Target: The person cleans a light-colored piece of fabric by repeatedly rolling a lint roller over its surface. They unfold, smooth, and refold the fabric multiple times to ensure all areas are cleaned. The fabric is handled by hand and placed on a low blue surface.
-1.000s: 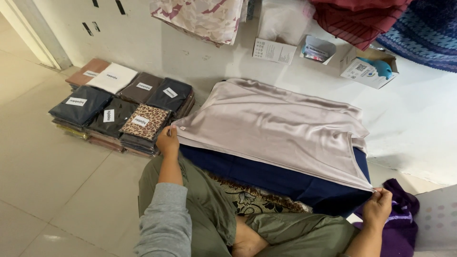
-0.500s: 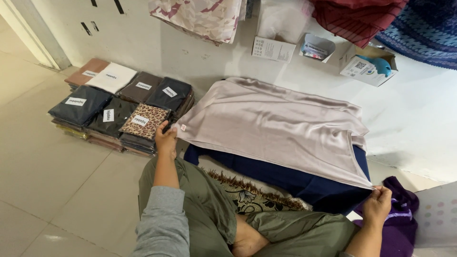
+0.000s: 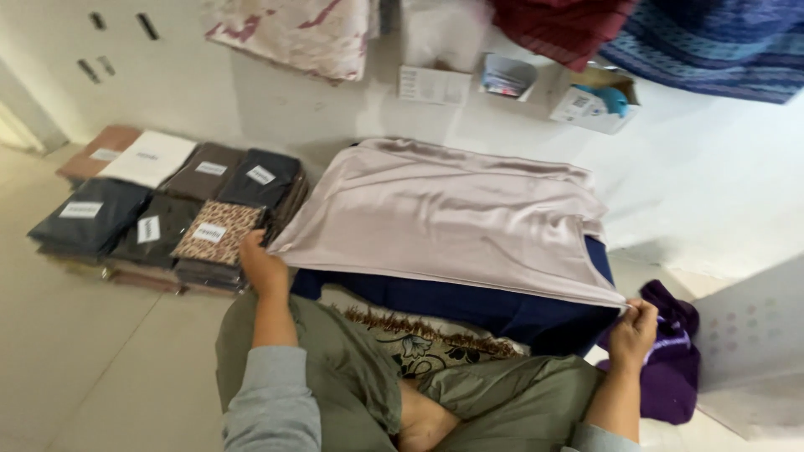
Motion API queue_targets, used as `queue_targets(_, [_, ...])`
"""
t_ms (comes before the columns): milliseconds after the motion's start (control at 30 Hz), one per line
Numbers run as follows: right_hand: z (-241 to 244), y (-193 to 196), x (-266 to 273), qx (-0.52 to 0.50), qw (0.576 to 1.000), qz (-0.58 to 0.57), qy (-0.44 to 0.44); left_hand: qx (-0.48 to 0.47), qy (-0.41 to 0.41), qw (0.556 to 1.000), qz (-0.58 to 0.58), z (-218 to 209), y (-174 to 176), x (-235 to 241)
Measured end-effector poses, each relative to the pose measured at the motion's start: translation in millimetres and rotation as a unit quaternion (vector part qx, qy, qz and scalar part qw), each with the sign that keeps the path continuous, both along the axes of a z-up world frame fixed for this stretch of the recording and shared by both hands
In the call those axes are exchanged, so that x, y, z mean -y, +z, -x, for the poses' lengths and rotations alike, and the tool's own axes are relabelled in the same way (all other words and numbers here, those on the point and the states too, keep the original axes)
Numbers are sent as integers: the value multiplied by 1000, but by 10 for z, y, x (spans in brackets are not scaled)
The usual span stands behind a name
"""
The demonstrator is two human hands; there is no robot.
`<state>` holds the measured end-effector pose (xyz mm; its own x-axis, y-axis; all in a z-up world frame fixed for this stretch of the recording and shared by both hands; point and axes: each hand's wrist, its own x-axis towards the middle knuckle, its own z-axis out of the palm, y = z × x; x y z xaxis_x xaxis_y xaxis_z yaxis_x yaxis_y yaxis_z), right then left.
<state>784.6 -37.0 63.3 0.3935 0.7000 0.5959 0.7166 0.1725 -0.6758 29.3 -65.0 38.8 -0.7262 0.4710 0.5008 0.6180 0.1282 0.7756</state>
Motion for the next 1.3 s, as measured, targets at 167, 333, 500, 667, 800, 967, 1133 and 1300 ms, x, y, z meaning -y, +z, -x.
queue_targets(167, [590, 680, 50, -133, 961, -189, 150, -85, 10, 984, -156, -258, 792, -63])
queue_targets(333, [1281, 1381, -212, -110, 932, -246, 242, -97, -177, 943, -263, -1062, 1741, -609])
queue_targets(500, [2207, 1801, -318, -43, 906, -175, 383, -73, -484, 835, -251, -2381, 2138, -1002])
queue_targets(667, [2632, 1591, -248, -81, 903, -109, 407, -33, -600, 781, -169, -3184, 1914, -915])
queue_targets(800, [2660, 1518, -259, -96, 915, -94, 380, 11, -632, 760, -147, -3500, 1919, -700])
queue_targets(967, [2518, 1513, -275, -119, 923, -42, 364, 22, -622, 759, -191, -3684, 1733, -866])
queue_targets(1133, [2510, 1533, -284, -102, 927, -21, 361, 27, -628, 749, -208, -3649, 1700, -911])
queue_targets(1300, [2535, 1594, -242, -82, 926, 5, 369, 63, -675, 705, -210, -3594, 1857, -779])
